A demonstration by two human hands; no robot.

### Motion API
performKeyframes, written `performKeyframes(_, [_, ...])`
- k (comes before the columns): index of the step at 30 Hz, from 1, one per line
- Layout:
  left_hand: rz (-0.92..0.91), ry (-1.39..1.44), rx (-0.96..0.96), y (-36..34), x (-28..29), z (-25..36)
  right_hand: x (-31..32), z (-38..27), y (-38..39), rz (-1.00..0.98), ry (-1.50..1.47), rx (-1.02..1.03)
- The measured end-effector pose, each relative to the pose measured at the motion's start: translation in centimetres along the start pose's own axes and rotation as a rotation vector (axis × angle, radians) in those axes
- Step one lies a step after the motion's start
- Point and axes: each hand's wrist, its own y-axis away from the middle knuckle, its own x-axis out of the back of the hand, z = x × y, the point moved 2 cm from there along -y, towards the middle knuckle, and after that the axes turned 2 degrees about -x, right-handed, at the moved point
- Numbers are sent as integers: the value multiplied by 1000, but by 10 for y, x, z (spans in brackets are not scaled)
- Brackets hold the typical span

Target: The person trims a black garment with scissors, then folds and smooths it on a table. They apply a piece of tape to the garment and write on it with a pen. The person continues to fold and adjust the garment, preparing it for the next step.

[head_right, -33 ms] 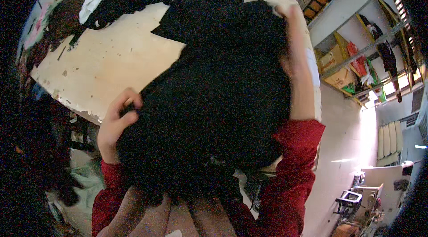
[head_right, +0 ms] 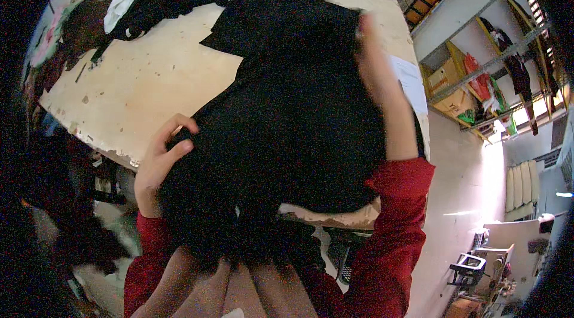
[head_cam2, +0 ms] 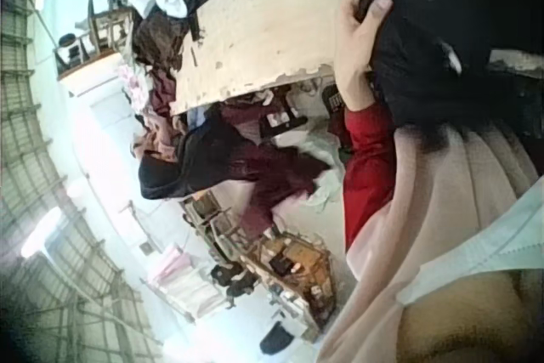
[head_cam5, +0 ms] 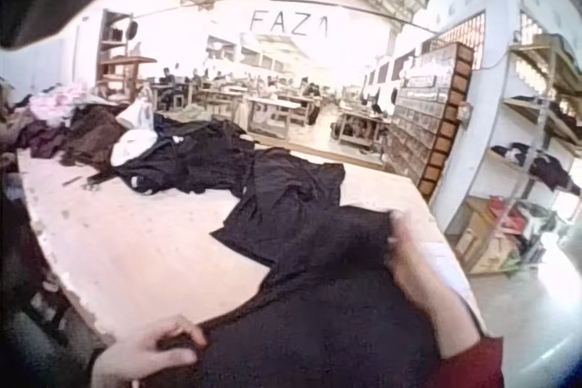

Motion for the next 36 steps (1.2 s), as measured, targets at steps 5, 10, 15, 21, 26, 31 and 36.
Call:
performKeyframes(5, [110,-252,132,-13,15,-78,-93,57,120,-520,450,242])
performKeyframes(10, [147,-247,168,6,32,-94,-67,80,138,-512,261,15])
performKeyframes(15, [94,-386,128,8,28,-97,-59,78,55,-183,58,-143])
performKeyframes(21, [107,-362,166,10,23,-92,-147,120,-43,-78,129,-165])
performKeyframes(26, [172,-284,103,10,20,-68,-158,124,-48,18,58,-243])
performKeyframes(31, [267,-512,184,6,28,-5,-31,64,12,184,-267,-333])
performKeyframes(36, [-199,-653,-403,23,22,28,107,-8,195,545,-404,-493])
